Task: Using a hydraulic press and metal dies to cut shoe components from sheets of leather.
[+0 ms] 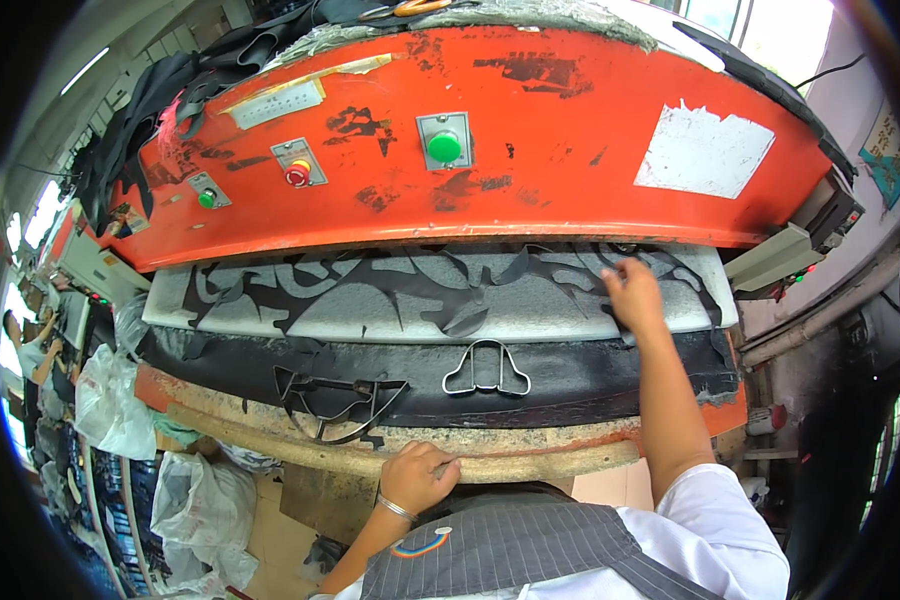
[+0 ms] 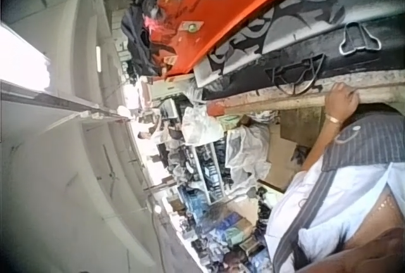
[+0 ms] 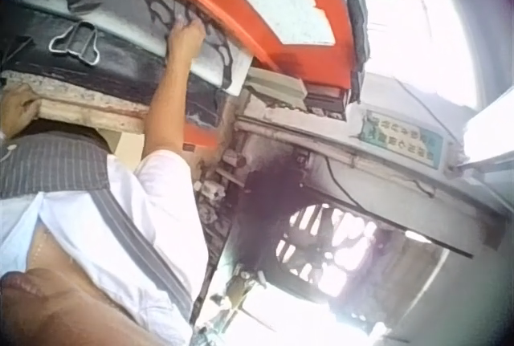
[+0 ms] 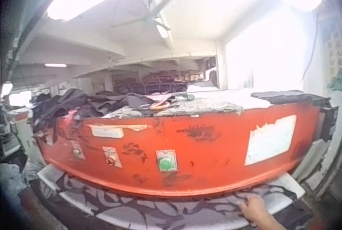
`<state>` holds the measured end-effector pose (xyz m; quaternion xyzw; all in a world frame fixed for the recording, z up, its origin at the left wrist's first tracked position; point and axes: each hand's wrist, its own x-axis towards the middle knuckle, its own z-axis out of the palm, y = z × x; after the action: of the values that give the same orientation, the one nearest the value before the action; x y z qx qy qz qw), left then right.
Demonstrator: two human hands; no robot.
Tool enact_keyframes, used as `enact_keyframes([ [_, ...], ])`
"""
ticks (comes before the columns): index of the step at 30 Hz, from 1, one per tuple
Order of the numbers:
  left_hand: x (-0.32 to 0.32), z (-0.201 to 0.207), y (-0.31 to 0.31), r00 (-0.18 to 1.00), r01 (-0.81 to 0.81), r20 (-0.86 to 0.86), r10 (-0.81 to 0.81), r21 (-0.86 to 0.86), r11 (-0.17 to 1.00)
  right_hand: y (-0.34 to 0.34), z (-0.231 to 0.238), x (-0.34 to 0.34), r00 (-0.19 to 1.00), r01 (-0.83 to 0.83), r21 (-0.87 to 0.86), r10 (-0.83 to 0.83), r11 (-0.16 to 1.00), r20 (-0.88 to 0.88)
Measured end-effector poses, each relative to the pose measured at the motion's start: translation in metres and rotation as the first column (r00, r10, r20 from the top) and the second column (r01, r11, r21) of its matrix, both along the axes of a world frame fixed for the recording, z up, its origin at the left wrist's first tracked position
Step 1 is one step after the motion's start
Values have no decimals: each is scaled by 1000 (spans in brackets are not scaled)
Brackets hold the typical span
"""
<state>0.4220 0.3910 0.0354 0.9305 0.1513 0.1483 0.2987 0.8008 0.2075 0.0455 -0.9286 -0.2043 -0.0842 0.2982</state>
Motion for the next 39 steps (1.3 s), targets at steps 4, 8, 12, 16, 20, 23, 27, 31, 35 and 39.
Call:
enact_keyframes([
  [4,1,-5,-2,998,-43,-48,45,23,999,3,-3,39,988,154,-271,-144,950,56],
  [8,7,1,-2,997,-17,-69,16,-10,1000,33,-6,76,980,187,-357,-152,915,124],
  [12,9,-2,4,998,41,-50,-42,-15,999,38,-20,110,977,182,-242,-148,953,153],
  [16,2,-11,15,986,114,-122,-116,-22,993,32,-17,125,997,-20,-284,38,959,60],
  [20,-7,-20,33,967,191,-150,-207,-111,975,36,-27,126,994,-31,-297,60,954,91],
  [23,-20,-22,65,932,342,-8,-364,-317,884,-26,-52,178,982,114,-155,-88,981,166],
  [27,-65,-18,129,976,216,127,-179,-395,893,0,-41,115,980,185,17,-186,983,65],
  [31,-98,0,193,982,-47,155,111,-367,929,164,21,-47,913,-214,264,289,940,-287],
  [35,-105,2,261,960,-59,254,115,-216,975,278,16,-105,780,-623,-32,618,781,-102],
  [39,-123,-15,301,971,-92,189,147,-271,958,321,-15,-113,751,-660,-76,658,747,-58],
])
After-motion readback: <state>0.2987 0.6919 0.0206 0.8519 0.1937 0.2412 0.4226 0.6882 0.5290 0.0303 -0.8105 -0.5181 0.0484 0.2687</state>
